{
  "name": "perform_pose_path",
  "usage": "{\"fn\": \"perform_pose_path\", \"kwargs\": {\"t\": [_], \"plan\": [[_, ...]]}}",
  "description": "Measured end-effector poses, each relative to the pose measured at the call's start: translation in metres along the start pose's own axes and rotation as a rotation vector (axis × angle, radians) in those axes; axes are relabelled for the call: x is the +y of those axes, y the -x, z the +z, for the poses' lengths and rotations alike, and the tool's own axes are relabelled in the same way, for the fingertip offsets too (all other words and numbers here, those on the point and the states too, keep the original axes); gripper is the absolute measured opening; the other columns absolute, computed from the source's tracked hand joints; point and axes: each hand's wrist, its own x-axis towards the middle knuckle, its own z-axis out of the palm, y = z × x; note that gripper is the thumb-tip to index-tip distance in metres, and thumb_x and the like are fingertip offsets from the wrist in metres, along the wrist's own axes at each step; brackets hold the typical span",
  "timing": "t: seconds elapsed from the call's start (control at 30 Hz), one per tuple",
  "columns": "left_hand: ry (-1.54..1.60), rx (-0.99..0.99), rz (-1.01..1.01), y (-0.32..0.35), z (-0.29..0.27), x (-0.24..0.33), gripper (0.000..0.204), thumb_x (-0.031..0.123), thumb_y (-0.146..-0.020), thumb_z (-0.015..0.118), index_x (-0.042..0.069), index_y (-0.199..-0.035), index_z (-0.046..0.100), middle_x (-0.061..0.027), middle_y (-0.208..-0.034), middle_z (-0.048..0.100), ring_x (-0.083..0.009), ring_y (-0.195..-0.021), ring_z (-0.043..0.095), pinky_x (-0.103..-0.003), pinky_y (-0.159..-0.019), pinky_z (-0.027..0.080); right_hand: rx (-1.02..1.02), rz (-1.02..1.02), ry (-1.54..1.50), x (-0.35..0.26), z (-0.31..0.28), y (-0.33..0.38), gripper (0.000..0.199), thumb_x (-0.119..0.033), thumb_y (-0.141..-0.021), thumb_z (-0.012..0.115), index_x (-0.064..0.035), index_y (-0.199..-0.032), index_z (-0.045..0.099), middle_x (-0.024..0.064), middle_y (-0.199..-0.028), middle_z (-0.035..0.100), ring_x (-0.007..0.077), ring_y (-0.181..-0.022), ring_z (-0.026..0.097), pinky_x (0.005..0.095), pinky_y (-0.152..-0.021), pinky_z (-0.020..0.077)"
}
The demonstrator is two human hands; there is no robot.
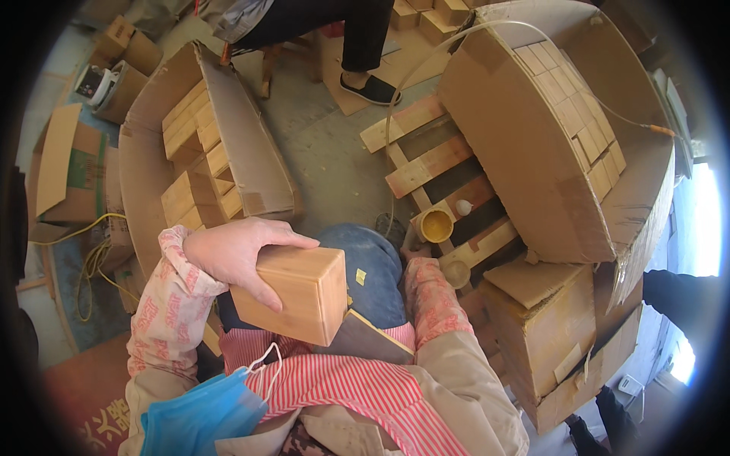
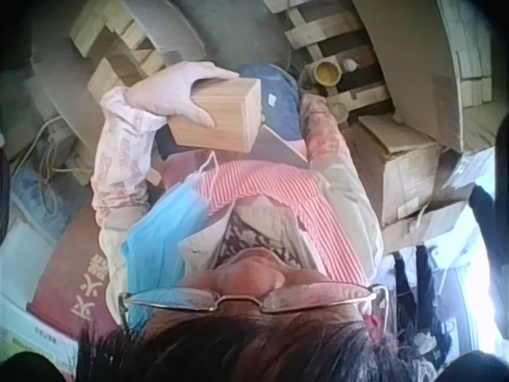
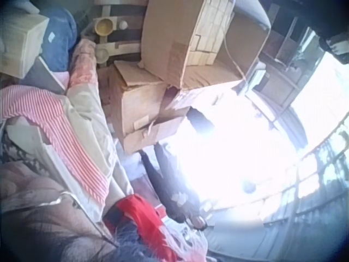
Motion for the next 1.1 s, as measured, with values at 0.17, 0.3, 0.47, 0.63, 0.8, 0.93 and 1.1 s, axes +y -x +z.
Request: {"fn": "perform_pose_path", "kwargs": {"t": [0.17, 0.3, 0.47, 0.63, 0.8, 0.93, 1.1], "plan": [[0.008, 0.018, 0.012, 0.001, 0.004, -0.008, 0.098, 0.037, -0.065, 0.099, 0.005, -0.149, 0.061, -0.0136, -0.125, 0.066, -0.0275, -0.118, 0.061, -0.036, -0.102, 0.049, 0.068, 0.059, 0.027, -0.004, -0.001, 0.009, 0.038, -0.028, -0.080, 0.078, -0.0044, -0.110, 0.077, 0.0197, -0.112, 0.077, 0.0362, -0.109, 0.073, 0.0456, -0.094, 0.0572], [-0.044, 0.045, 0.151, 0.004, 0.005, -0.010, 0.098, 0.034, -0.065, 0.101, 0.002, -0.148, 0.060, -0.0153, -0.132, 0.066, -0.0276, -0.123, 0.063, -0.038, -0.107, 0.049, 0.091, 0.022, 0.028, -0.024, -0.007, 0.050, 0.035, -0.028, -0.080, 0.078, -0.0073, -0.108, 0.079, 0.0180, -0.109, 0.078, 0.0356, -0.106, 0.074, 0.0463, -0.091, 0.0584], [-0.086, -0.017, 0.044, 0.017, -0.002, 0.015, 0.100, 0.041, -0.063, 0.103, 0.001, -0.146, 0.063, -0.0172, -0.130, 0.069, -0.0265, -0.121, 0.067, -0.036, -0.105, 0.050, 0.163, -0.510, -0.026, -0.021, -0.019, 0.118, 0.025, -0.021, -0.074, 0.076, -0.0079, -0.093, 0.067, 0.0145, -0.085, 0.070, 0.0313, -0.082, 0.069, 0.0442, -0.073, 0.0524], [-0.281, -0.140, 0.052, 0.009, 0.003, 0.033, 0.099, 0.050, -0.067, 0.099, 0.001, -0.145, 0.064, -0.0203, -0.133, 0.069, -0.0299, -0.123, 0.067, -0.036, -0.107, 0.050, 0.082, -0.685, -0.196, -0.018, -0.039, 0.143, 0.041, -0.027, -0.079, 0.078, -0.0087, -0.115, 0.071, 0.0181, -0.108, 0.071, 0.0298, -0.101, 0.068, 0.0411, -0.084, 0.0529], [-0.300, -0.054, 0.076, 0.007, 0.017, 0.025, 0.094, 0.049, -0.065, 0.098, 0.003, -0.141, 0.067, -0.0182, -0.133, 0.071, -0.0320, -0.123, 0.067, -0.039, -0.106, 0.052, -0.408, -0.255, -0.705, -0.019, -0.051, 0.138, 0.057, -0.061, -0.107, 0.055, -0.0085, -0.112, 0.075, 0.0012, -0.090, 0.068, 0.0144, -0.073, 0.061, 0.0325, -0.067, 0.0528], [-0.338, -0.017, -0.129, 0.024, 0.026, 0.035, 0.098, 0.054, -0.066, 0.094, 0.006, -0.146, 0.064, -0.0177, -0.136, 0.068, -0.0343, -0.127, 0.063, -0.041, -0.106, 0.051, -0.369, -0.222, -0.732, -0.029, -0.065, 0.136, 0.025, -0.029, -0.098, 0.078, -0.0089, -0.112, 0.076, 0.0038, -0.089, 0.074, 0.0173, -0.068, 0.066, 0.0319, -0.062, 0.0529], [-0.355, 0.033, -0.174, 0.027, 0.032, 0.051, 0.099, 0.054, -0.064, 0.093, 0.003, -0.144, 0.064, -0.0180, -0.133, 0.068, -0.0352, -0.125, 0.063, -0.041, -0.106, 0.051, -0.134, -0.127, -0.708, -0.075, -0.119, 0.183, 0.035, -0.018, -0.093, 0.080, -0.0066, -0.125, 0.072, 0.0092, -0.108, 0.078, 0.0226, -0.094, 0.076, 0.0356, -0.067, 0.0559]]}}
